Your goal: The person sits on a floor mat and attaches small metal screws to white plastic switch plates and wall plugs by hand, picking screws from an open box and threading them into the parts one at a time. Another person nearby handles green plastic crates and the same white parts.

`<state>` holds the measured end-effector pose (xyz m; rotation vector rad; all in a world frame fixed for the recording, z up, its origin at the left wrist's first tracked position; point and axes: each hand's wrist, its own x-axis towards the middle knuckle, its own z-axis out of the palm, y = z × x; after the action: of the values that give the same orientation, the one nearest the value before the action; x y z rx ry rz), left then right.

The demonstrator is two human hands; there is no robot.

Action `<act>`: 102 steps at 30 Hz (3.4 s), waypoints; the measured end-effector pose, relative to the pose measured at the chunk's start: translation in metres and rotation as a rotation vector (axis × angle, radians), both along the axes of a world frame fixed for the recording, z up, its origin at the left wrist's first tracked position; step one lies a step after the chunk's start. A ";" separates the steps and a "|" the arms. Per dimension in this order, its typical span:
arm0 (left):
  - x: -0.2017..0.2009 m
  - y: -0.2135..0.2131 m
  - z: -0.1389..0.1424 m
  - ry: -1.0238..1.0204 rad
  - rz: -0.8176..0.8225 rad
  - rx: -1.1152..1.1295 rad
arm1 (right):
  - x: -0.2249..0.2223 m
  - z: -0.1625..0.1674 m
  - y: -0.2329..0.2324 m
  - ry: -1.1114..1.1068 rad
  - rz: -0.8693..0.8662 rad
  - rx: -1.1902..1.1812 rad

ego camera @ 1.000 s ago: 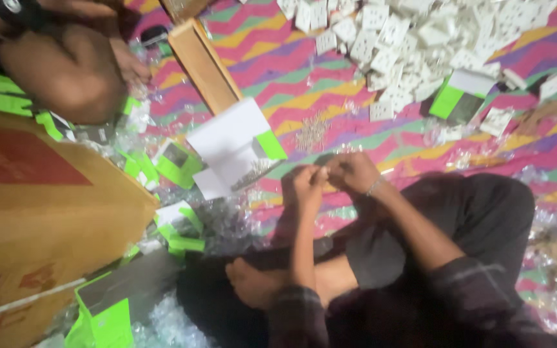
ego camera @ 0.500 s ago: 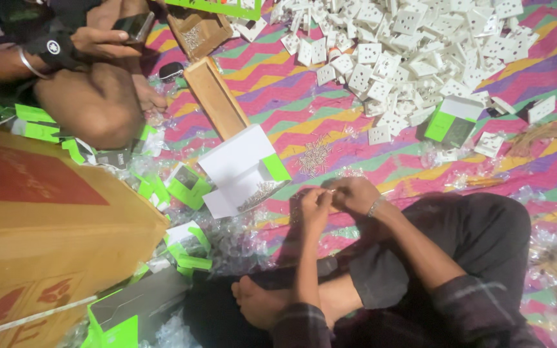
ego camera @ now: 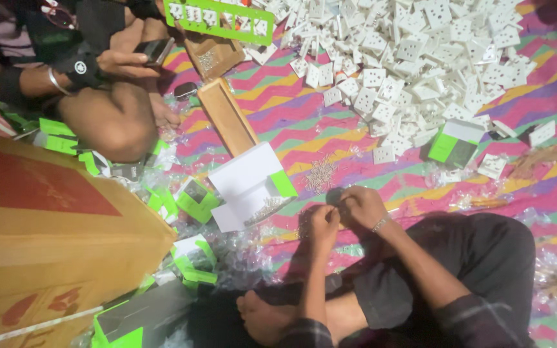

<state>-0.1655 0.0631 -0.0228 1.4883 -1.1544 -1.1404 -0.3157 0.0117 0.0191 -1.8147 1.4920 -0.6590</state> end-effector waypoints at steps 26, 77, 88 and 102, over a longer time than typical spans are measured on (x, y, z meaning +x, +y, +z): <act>-0.006 -0.005 -0.003 0.218 -0.002 0.113 | 0.003 0.012 -0.003 -0.105 0.059 0.292; -0.008 -0.001 0.008 0.220 -0.002 0.036 | -0.007 0.014 0.001 -0.529 -0.026 0.483; -0.007 -0.008 0.017 0.236 0.063 0.028 | -0.003 0.020 -0.005 -0.576 -0.017 0.437; -0.003 -0.014 0.007 0.208 0.070 -0.046 | 0.004 0.029 -0.006 -0.712 0.050 0.538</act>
<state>-0.1684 0.0495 -0.0155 1.3306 -0.9721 -1.1826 -0.3115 0.0054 0.0480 -1.0422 1.0010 -0.6946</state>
